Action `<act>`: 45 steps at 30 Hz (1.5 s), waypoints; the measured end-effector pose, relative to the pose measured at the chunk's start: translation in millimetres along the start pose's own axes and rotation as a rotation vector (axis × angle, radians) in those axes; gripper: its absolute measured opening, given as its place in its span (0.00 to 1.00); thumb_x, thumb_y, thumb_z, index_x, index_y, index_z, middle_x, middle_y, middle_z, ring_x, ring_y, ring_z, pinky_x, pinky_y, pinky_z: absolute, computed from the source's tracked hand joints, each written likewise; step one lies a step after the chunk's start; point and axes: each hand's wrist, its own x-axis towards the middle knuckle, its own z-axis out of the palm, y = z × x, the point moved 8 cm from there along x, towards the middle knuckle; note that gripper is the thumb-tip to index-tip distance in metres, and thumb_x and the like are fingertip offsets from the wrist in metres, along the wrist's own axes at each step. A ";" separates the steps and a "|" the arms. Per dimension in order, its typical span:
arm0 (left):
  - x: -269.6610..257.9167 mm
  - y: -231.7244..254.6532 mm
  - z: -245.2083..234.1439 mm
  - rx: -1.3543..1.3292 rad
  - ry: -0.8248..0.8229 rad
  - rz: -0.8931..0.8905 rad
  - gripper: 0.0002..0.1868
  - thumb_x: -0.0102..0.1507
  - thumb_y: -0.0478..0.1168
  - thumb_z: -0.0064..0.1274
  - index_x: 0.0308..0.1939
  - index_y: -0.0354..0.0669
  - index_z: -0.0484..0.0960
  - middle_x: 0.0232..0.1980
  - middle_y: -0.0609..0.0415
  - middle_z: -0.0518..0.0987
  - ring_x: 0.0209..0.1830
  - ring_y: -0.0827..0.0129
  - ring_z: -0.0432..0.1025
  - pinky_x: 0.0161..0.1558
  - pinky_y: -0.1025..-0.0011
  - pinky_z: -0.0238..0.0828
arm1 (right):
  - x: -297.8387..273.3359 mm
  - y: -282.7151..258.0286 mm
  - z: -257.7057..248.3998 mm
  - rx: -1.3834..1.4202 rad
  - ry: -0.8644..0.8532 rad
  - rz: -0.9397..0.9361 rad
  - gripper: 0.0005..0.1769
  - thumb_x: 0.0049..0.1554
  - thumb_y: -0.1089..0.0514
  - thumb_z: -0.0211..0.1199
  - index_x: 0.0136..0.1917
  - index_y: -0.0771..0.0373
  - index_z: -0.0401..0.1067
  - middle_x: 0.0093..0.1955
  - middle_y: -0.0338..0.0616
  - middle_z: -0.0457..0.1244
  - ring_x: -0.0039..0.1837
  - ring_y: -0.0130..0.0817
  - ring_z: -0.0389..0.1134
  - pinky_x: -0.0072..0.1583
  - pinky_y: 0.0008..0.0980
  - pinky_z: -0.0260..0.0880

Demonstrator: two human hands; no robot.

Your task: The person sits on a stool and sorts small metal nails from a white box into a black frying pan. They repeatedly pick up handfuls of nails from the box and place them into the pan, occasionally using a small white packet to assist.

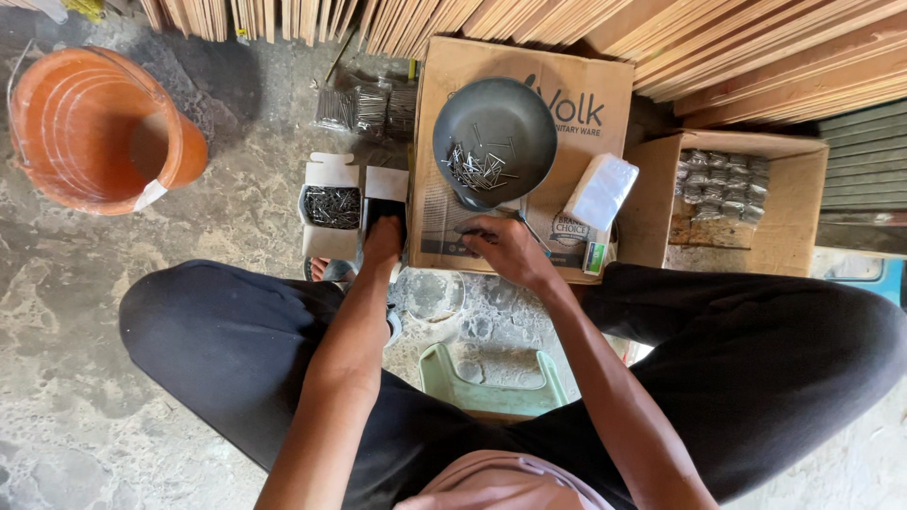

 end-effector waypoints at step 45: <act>-144.2 109.6 -126.9 -0.142 1.026 0.570 0.03 0.59 0.32 0.44 0.33 0.40 0.74 0.31 0.48 0.71 0.31 0.54 0.68 0.36 0.63 0.66 | -6.0 -23.0 -41.5 0.625 0.396 0.043 0.23 0.58 0.52 0.52 0.57 0.76 0.60 0.52 0.66 0.61 0.55 0.47 0.67 0.57 0.38 0.70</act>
